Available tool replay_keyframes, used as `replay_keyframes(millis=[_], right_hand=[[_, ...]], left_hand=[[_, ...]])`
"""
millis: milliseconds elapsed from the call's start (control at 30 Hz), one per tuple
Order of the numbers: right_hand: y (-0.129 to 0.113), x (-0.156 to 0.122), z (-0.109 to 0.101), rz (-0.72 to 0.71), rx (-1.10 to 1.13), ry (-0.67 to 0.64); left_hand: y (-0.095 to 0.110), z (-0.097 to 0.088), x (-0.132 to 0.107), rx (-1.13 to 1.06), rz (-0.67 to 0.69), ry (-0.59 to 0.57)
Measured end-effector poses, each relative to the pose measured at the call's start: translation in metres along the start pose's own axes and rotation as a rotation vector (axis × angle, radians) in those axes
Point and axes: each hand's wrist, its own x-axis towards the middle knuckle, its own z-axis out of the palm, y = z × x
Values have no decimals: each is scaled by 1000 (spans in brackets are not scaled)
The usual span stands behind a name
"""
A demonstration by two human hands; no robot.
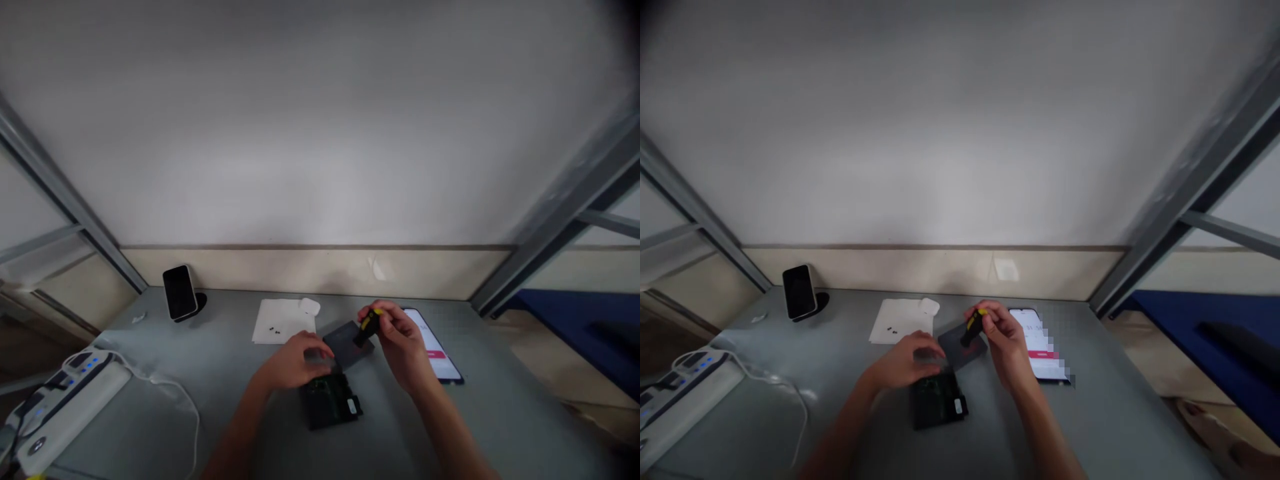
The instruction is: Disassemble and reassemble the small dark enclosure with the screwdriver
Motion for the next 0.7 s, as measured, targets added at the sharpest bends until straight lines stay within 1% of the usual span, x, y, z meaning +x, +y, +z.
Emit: replay_keyframes(millis=[67,167,267,367,500,700], right_hand=[[0,-1,1,26,-14,-34],[2,-4,4,67,-66,-134],[2,-8,11,75,-156,-222],[-1,-9,18,68,-228,-269],[-1,-9,21,47,-242,-279],[7,-8,11,55,-177,-198]], left_hand=[[1,5,1,-1,14,11],[4,10,1,-6,21,16],[4,12,1,-10,19,30],[2,12,1,-4,26,43],[1,11,1,3,21,46],[8,7,-2,-15,25,20]])
